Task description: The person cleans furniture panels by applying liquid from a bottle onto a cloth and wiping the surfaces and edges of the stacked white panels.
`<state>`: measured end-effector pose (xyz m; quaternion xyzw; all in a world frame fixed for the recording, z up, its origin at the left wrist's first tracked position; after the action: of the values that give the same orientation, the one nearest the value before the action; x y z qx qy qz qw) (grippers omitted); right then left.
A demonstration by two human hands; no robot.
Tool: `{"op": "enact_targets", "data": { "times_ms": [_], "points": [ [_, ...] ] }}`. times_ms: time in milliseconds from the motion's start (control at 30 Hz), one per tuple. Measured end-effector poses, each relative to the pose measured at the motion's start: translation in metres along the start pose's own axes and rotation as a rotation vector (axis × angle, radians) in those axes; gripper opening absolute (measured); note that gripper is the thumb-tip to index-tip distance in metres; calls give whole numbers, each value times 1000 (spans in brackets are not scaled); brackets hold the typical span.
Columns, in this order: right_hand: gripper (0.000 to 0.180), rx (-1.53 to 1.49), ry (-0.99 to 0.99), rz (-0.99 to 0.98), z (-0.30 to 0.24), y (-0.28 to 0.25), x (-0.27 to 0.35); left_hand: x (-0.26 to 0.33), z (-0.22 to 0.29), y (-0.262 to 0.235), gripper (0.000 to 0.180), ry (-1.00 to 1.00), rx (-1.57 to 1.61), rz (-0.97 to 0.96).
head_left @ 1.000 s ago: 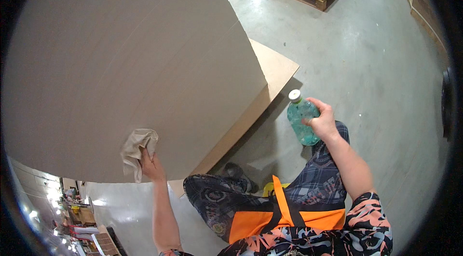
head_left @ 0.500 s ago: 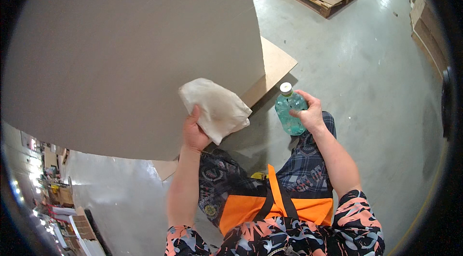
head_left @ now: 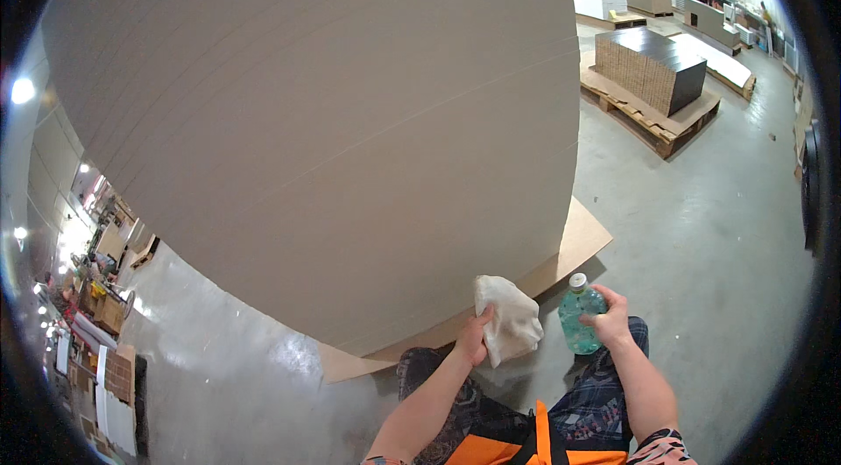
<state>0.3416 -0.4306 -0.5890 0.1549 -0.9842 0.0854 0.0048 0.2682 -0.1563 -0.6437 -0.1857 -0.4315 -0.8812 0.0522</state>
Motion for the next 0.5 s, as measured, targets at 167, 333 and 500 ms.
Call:
{"op": "enact_targets", "data": {
  "times_ms": [167,333,500],
  "points": [
    [50,91,-81,-56,0,4,-5,-8,-4,12,43,70,-135,37],
    [55,6,16,-85,-17,13,-6,-5,-9,-1,64,407,-475,197],
    [58,-141,-1,-65,-4,8,-7,-21,-17,-8,49,108,-640,61]
  ]
}}
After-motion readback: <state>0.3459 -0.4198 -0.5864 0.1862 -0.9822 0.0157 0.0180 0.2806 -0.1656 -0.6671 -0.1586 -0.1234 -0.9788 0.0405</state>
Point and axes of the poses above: each hand's wrist, its own x-axis away from the middle knuckle, its own y-axis out of the palm, z = x × y, the point moved 2 cm from there along -x, towards the middle knuckle, and after that the axes turned 9 degrees about -z, right-handed, at the moved point
